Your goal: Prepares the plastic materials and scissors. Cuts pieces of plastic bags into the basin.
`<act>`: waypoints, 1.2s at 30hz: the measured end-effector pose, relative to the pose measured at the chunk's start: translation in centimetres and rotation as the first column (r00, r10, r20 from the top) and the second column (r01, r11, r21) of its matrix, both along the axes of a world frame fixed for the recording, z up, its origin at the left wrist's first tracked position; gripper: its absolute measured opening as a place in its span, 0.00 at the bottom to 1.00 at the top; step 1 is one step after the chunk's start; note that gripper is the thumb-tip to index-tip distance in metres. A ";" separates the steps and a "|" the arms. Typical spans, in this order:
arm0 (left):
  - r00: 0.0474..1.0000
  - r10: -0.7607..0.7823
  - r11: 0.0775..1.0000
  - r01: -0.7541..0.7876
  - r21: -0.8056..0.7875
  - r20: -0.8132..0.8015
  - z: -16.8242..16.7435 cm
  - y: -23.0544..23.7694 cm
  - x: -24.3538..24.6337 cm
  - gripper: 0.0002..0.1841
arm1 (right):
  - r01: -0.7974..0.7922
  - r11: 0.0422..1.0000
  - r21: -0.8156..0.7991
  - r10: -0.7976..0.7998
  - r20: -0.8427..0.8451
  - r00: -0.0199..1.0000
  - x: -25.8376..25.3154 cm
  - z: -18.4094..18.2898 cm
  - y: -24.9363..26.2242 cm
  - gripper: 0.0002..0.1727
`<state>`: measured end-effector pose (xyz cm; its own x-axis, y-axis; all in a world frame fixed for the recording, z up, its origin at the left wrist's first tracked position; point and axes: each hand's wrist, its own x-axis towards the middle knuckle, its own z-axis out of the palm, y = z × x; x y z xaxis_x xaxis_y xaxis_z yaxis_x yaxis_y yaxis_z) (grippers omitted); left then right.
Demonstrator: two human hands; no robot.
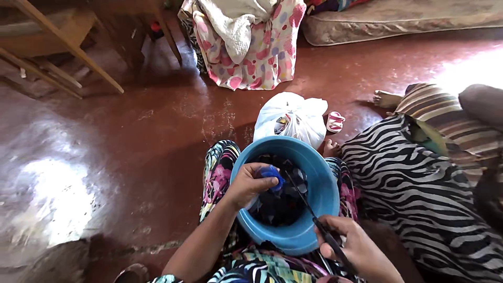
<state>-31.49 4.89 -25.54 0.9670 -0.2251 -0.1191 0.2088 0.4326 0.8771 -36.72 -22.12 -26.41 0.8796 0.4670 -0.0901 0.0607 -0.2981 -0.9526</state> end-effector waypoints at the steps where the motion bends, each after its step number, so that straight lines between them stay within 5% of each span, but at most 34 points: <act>1: 1.000 -0.005 1.000 0.005 0.019 0.022 0.2 0.3 0.2 0.15 | 0.014 0.994 -0.107 -0.010 0.037 0.999 0.0 0.2 -0.3 0.42; 5: 0.998 -0.052 0.987 0.046 0.151 0.035 1.8 0.9 1.0 0.35 | 0.027 0.949 -0.315 -0.013 0.047 0.999 0.3 0.7 -1.1 0.43; 11: 0.978 -0.201 0.953 0.183 0.240 0.051 2.4 1.4 1.8 0.51 | -0.026 0.936 -0.351 0.044 0.042 0.998 0.6 0.8 -1.4 0.46; 22: 0.928 -0.351 0.852 0.262 0.454 0.124 2.6 1.4 1.9 0.56 | -0.047 0.909 -0.413 0.074 0.048 0.996 0.8 0.7 -1.2 0.46; 36: 0.887 -0.448 0.785 0.329 0.524 0.114 2.7 1.8 2.3 0.58 | -0.028 0.918 -0.395 0.075 0.104 0.992 0.8 0.4 -0.9 0.42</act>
<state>-29.16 6.65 -22.81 0.8222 -0.5588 -0.1083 0.0430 -0.1288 0.9907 -35.97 -23.06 -25.99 0.8706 0.4599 -0.1749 0.1878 -0.6393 -0.7457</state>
